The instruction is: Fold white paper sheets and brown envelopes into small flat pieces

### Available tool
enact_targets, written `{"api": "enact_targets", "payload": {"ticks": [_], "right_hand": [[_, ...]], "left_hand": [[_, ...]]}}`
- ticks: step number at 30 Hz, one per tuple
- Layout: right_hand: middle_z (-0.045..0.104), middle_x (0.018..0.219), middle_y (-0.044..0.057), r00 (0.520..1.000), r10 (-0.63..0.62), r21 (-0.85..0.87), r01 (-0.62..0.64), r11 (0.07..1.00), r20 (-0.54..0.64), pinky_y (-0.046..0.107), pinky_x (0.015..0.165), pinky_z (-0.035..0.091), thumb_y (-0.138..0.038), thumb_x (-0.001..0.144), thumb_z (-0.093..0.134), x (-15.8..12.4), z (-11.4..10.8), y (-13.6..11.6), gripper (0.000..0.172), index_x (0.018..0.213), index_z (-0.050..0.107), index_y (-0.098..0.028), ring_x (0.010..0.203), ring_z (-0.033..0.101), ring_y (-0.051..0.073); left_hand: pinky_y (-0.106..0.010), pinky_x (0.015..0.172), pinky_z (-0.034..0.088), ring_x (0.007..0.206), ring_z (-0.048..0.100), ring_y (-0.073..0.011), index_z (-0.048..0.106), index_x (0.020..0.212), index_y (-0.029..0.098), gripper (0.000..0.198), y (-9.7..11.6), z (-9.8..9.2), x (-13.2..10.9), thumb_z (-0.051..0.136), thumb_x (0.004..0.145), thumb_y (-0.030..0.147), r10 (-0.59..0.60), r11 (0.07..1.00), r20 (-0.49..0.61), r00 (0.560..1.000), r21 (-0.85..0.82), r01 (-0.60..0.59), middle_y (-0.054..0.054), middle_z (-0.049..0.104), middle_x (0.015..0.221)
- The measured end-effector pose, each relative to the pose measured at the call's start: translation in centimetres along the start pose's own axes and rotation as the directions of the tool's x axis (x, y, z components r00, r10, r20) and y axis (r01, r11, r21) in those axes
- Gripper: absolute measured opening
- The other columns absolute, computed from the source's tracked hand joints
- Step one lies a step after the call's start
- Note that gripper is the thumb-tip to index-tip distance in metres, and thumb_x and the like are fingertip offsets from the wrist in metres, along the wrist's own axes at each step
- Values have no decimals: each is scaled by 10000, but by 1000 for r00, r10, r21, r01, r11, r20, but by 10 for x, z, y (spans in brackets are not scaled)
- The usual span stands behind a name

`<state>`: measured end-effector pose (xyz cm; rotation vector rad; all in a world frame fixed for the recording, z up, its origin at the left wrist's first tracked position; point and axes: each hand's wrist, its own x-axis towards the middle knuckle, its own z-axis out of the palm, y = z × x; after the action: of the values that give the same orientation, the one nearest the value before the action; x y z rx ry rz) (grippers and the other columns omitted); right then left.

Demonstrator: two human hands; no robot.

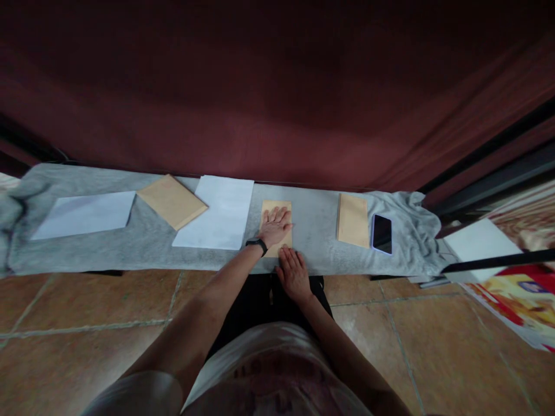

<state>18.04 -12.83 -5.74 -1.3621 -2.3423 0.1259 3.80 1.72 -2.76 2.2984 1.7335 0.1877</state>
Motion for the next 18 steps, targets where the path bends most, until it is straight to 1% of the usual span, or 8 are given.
{"api": "enact_targets", "payload": {"ticks": [5, 9, 11, 14, 18], "right_hand": [[497, 1535, 147, 1000, -9, -12, 9, 1000, -16, 483, 1206, 283, -317, 1034, 454, -1, 2, 0, 532, 1518, 414, -101, 1434, 425, 276], [566, 1467, 172, 999, -10, -31, 9, 999, -34, 479, 1210, 277, -304, 1032, 457, -2, 3, -1, 473, 1437, 516, -68, 1410, 456, 283], [589, 1440, 180, 1000, -8, -33, 7, 999, -28, 478, 1212, 273, -296, 1028, 461, -2, 3, -1, 459, 1410, 543, -55, 1403, 463, 284], [568, 1466, 169, 1000, -15, -24, 15, 1000, -16, 480, 1213, 268, -281, 1023, 462, -2, 3, -1, 472, 1440, 514, -67, 1427, 433, 276], [498, 1534, 151, 1000, -20, -21, 19, 1000, -22, 484, 1212, 261, -270, 1031, 439, -4, 2, -1, 508, 1509, 432, -98, 1475, 363, 263]], "left_hand": [[-545, 1261, 58, 1564, 127, -272, 308, 1590, 238, 582, -2, 4, -33, 258, 1040, 421, 67, 998, 42, 997, -7, -67, -12, 246, 1674], [-498, 1271, 58, 1567, 121, -241, 301, 1591, 195, 585, 3, 9, -63, 243, 1047, 402, 91, 996, 41, 995, -2, -91, -37, 251, 1672], [-475, 1275, 61, 1566, 124, -222, 300, 1590, 187, 588, 6, 10, -76, 229, 1054, 416, 102, 995, 35, 994, -7, -102, -42, 258, 1669], [-456, 1278, 77, 1564, 138, -204, 308, 1587, 191, 597, 8, 12, -95, 235, 1058, 458, 118, 993, 18, 993, -11, -118, -47, 274, 1663], [-459, 1278, 111, 1557, 176, -211, 332, 1575, 172, 610, 7, 13, -120, 273, 1057, 487, 160, 987, -39, 986, 3, -160, -83, 282, 1657]]}}
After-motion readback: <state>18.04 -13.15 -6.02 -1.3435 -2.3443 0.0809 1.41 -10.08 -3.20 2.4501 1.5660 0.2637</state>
